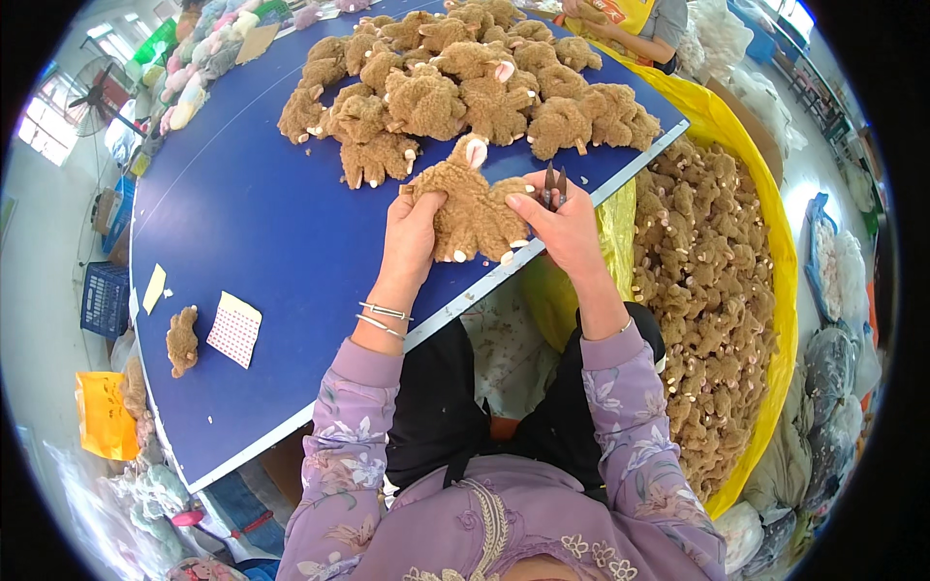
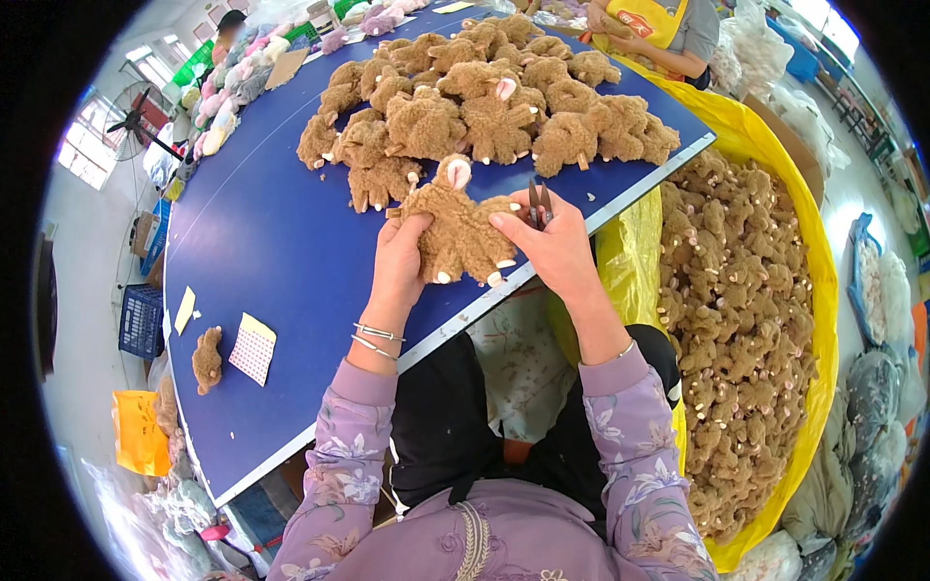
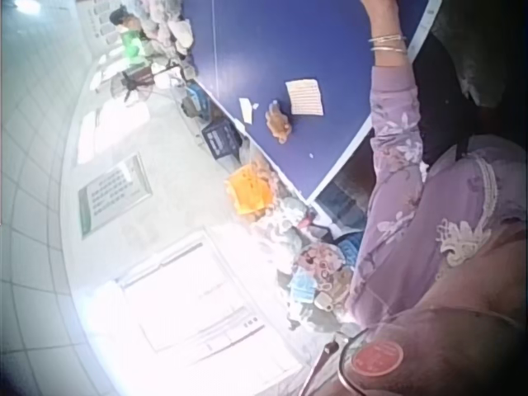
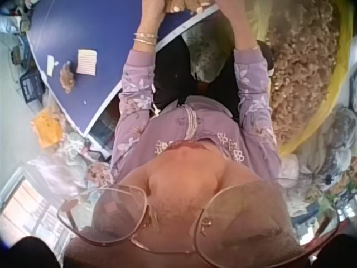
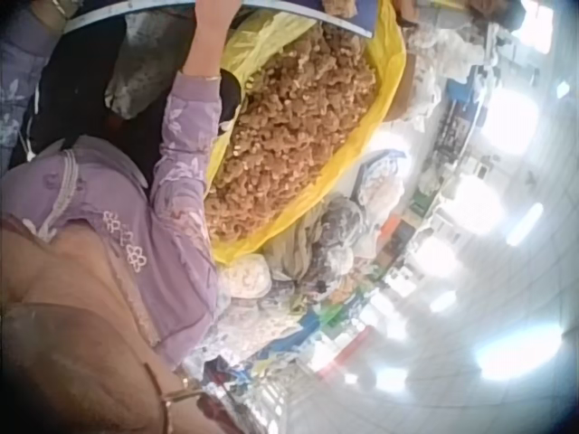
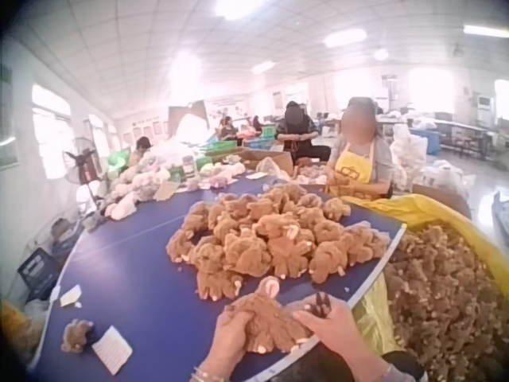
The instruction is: The person trims excess fabric from small brown stuffed animals using scissors. They pick up each toy, snip around the edges, and place the finished items on a blue table. The process is repeated for multiple toys.
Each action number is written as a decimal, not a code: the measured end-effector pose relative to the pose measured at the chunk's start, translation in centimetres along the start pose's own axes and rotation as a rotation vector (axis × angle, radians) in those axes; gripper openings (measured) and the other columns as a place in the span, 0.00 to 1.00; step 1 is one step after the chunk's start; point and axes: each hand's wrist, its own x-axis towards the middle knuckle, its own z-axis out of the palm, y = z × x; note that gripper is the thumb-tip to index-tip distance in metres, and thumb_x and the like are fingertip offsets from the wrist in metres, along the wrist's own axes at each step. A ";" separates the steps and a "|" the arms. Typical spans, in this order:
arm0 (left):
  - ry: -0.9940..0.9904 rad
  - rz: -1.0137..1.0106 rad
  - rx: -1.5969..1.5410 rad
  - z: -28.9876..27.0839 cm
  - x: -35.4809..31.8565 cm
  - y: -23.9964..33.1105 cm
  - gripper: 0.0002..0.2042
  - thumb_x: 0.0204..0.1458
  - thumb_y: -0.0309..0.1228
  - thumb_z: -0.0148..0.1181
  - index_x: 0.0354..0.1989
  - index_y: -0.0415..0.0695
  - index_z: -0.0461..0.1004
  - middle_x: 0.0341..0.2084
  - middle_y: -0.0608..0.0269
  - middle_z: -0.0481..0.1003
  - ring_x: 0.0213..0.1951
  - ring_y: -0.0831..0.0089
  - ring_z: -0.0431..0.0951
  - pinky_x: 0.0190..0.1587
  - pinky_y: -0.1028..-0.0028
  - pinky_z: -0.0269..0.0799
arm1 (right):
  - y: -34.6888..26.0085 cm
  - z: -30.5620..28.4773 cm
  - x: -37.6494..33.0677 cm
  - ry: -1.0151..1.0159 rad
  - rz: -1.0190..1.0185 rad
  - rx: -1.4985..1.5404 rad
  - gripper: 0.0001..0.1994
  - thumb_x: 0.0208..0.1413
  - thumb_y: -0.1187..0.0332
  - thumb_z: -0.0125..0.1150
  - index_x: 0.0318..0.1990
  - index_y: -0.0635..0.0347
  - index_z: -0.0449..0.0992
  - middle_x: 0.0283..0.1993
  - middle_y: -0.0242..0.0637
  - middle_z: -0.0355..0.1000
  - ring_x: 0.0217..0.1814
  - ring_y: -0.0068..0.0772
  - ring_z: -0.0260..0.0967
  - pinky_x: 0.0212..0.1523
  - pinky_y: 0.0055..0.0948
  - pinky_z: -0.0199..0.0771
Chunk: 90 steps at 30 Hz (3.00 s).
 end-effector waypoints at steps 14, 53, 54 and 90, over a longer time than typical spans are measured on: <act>0.083 -0.128 0.031 0.3 0.1 -0.1 0.11 0.56 0.25 0.47 0.46 0.34 0.67 0.40 0.55 0.74 0.39 0.67 0.79 0.40 0.69 0.77 | -0.9 0.3 -0.5 -0.057 -0.074 0.078 0.08 0.56 0.72 0.57 0.43 0.63 0.75 0.33 0.27 0.73 0.28 0.11 0.62 0.28 0.14 0.62; 0.514 0.726 1.149 -5.0 5.5 1.4 0.18 0.51 0.38 0.59 0.47 0.42 0.71 0.49 0.53 0.71 0.46 0.63 0.72 0.49 0.63 0.68 | -1.7 -8.1 3.5 0.047 -0.007 0.743 0.16 0.60 0.57 0.50 0.45 0.60 0.71 0.37 0.41 0.77 0.11 0.15 0.49 0.11 0.18 0.52; 0.584 0.818 1.406 -5.7 5.9 1.1 0.21 0.48 0.38 0.61 0.49 0.42 0.70 0.52 0.52 0.69 0.50 0.59 0.70 0.53 0.60 0.66 | 0.1 -6.7 3.8 0.107 0.173 0.522 0.15 0.59 0.59 0.52 0.46 0.60 0.72 0.39 0.42 0.78 0.11 0.15 0.49 0.11 0.18 0.53; -0.049 -0.037 -0.111 -1.1 -0.2 -0.2 0.17 0.61 0.38 0.47 0.54 0.42 0.65 0.45 0.56 0.75 0.42 0.67 0.79 0.40 0.70 0.79 | -0.4 3.0 -1.0 -0.072 -0.232 -0.134 0.15 0.48 0.81 0.57 0.45 0.59 0.72 0.43 0.27 0.71 0.25 0.09 0.56 0.24 0.14 0.58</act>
